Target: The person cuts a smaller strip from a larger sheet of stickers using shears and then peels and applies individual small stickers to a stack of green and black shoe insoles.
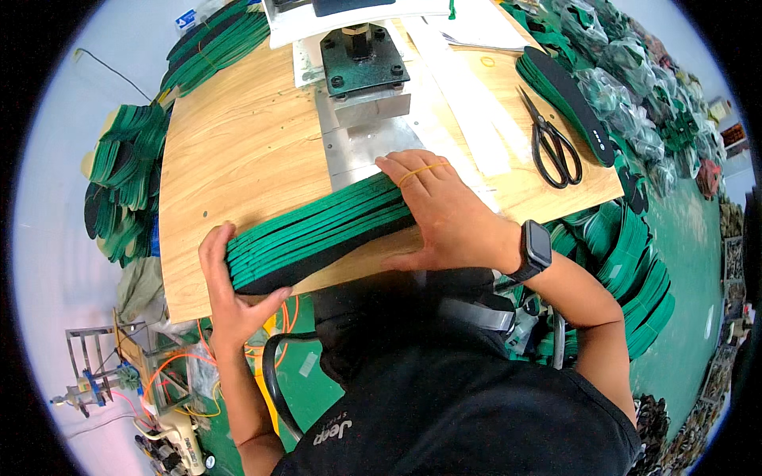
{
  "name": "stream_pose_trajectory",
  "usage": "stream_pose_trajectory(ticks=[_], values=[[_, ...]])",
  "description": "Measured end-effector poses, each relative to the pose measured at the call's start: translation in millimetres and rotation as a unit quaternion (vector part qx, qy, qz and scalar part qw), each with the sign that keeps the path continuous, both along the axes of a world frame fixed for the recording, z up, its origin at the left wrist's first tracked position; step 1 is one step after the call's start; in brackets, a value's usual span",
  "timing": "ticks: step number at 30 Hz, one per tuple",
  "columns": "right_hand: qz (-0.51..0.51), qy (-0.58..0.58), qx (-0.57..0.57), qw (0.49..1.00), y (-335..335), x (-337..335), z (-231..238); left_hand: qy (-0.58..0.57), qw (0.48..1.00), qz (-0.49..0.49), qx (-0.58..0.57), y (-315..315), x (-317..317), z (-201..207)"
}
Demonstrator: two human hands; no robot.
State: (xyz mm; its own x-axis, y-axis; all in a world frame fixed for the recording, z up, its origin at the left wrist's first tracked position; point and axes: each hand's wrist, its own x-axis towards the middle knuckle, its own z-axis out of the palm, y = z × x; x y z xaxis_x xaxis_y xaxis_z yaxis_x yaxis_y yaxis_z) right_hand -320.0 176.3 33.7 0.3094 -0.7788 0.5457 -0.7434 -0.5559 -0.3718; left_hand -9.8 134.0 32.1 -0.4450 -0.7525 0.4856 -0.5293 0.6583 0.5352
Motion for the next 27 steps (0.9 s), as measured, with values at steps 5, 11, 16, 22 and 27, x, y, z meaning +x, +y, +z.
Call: stream_pose_trajectory(ticks=[5, 11, 16, 22, 27], values=[[0.002, 0.101, 0.085, 0.991, -10, 0, 5, -0.063, 0.998, -0.011, 0.006, -3, 6, 2], [0.037, 0.025, 0.101, 0.994, -11, -3, -1, 0.02, 0.998, -0.013, -0.049, -12, 11, -24], [0.045, -0.096, 0.1, 0.989, -10, -8, -11, 0.044, 0.997, -0.043, 0.042, -12, 5, -11], [0.075, -0.039, 0.177, 0.981, -11, -5, -2, -0.034, 0.997, -0.035, 0.066, -14, 18, -5], [0.031, -0.072, 0.135, 0.988, -5, 3, -3, -0.017, 0.999, -0.011, -0.038, -11, 12, 0]])
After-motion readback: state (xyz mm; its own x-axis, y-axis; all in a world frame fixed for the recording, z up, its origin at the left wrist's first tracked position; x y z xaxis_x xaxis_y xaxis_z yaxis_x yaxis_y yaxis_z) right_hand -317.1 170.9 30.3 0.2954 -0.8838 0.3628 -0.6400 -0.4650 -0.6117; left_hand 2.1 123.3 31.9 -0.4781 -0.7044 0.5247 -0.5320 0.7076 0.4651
